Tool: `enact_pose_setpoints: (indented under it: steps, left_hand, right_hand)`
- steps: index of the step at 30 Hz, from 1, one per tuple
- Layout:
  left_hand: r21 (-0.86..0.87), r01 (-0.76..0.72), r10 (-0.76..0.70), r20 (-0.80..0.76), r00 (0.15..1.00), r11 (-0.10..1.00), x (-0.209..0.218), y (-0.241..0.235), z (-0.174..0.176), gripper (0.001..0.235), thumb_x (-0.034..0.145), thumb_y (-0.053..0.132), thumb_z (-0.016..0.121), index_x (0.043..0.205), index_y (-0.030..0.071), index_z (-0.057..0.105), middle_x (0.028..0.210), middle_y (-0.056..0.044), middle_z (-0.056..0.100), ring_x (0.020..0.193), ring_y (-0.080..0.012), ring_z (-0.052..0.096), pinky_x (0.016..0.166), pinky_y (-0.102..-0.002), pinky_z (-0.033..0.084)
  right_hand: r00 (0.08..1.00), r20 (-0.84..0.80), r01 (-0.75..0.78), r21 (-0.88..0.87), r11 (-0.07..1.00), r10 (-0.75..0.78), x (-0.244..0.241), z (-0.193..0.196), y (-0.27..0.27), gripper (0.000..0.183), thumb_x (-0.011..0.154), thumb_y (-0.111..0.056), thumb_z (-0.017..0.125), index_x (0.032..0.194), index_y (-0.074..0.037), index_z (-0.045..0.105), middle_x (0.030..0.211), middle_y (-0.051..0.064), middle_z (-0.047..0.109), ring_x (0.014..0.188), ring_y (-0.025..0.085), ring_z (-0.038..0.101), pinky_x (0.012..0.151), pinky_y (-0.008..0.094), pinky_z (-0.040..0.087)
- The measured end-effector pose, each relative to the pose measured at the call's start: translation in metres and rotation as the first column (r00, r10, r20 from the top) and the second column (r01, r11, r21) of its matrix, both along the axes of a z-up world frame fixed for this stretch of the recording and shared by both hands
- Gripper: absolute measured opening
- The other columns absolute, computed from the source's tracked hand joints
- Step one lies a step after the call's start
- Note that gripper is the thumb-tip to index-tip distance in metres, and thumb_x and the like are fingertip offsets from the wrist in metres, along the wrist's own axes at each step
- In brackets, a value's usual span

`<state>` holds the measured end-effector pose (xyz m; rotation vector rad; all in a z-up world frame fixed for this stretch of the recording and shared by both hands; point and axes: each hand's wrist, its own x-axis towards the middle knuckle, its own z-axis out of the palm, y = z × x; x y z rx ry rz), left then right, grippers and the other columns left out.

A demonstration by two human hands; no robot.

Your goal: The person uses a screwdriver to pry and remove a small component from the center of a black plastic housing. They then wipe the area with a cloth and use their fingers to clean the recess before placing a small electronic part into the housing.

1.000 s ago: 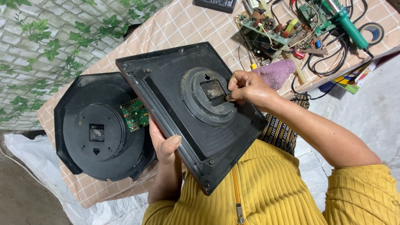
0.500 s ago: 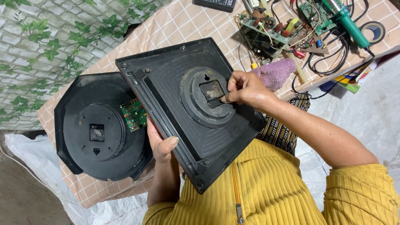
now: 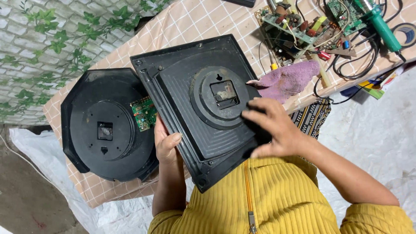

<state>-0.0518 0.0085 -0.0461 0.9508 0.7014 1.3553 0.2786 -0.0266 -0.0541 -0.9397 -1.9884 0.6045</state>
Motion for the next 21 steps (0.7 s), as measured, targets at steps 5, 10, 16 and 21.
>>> enact_pose_setpoints:
  steps: [5, 10, 16, 21]
  left_hand:
    - [-0.059, -0.030, 0.032, 0.021, 0.999, 0.998, 0.019, -0.006, 0.021, 0.080, 0.076, 0.001, 0.065, 0.151, 0.001, 0.038, 0.138, -0.021, 0.059, 0.128, -0.0283, 0.055, 0.111, -0.051, 0.049]
    - [-0.085, -0.038, 0.040, 0.025, 0.999, 0.996, 0.028, 0.003, 0.045, 0.078, 0.074, -0.001, 0.064, 0.148, 0.001, 0.040, 0.134, -0.024, 0.061, 0.123, -0.0307, 0.061, 0.108, -0.052, 0.053]
    - [0.273, -0.066, 0.217, -0.569, 0.793, 0.960, 0.020, 0.020, 0.105, 0.099, 0.087, 0.021, 0.078, 0.163, 0.009, 0.016, 0.164, -0.022, 0.017, 0.151, -0.0378, 0.017, 0.127, -0.059, 0.011]
    - [0.567, 0.421, 0.602, -0.796, 0.060, 0.708, 0.050, 0.037, 0.165, 0.024, 0.088, 0.031, 0.070, 0.099, 0.009, 0.071, 0.125, -0.013, 0.052, 0.134, -0.0414, 0.039, 0.111, -0.060, 0.031]
  right_hand:
    - [0.995, 0.063, 0.063, 0.191, 0.979, -0.076, -0.019, 0.004, -0.018, 0.089, 0.083, -0.077, 0.059, 0.145, -0.014, 0.060, 0.152, 0.028, 0.046, 0.139, 0.048, 0.045, 0.116, 0.059, 0.032]
    - [0.989, -0.024, 0.149, 0.310, 0.939, -0.149, -0.029, -0.016, -0.017, 0.061, 0.093, -0.058, 0.063, 0.137, -0.015, 0.067, 0.152, 0.032, 0.047, 0.138, 0.052, 0.048, 0.113, 0.060, 0.036]
    - [0.992, -0.032, 0.125, 0.310, 0.943, -0.121, -0.032, -0.021, -0.021, 0.060, 0.098, -0.055, 0.055, 0.142, -0.016, 0.063, 0.154, 0.032, 0.045, 0.142, 0.053, 0.042, 0.120, 0.059, 0.028]
    - [0.985, 0.160, 0.017, 0.290, 0.957, -0.066, -0.033, -0.011, -0.023, 0.059, 0.108, -0.045, 0.035, 0.150, -0.006, 0.048, 0.155, 0.038, 0.035, 0.145, 0.057, 0.039, 0.119, 0.069, 0.034]
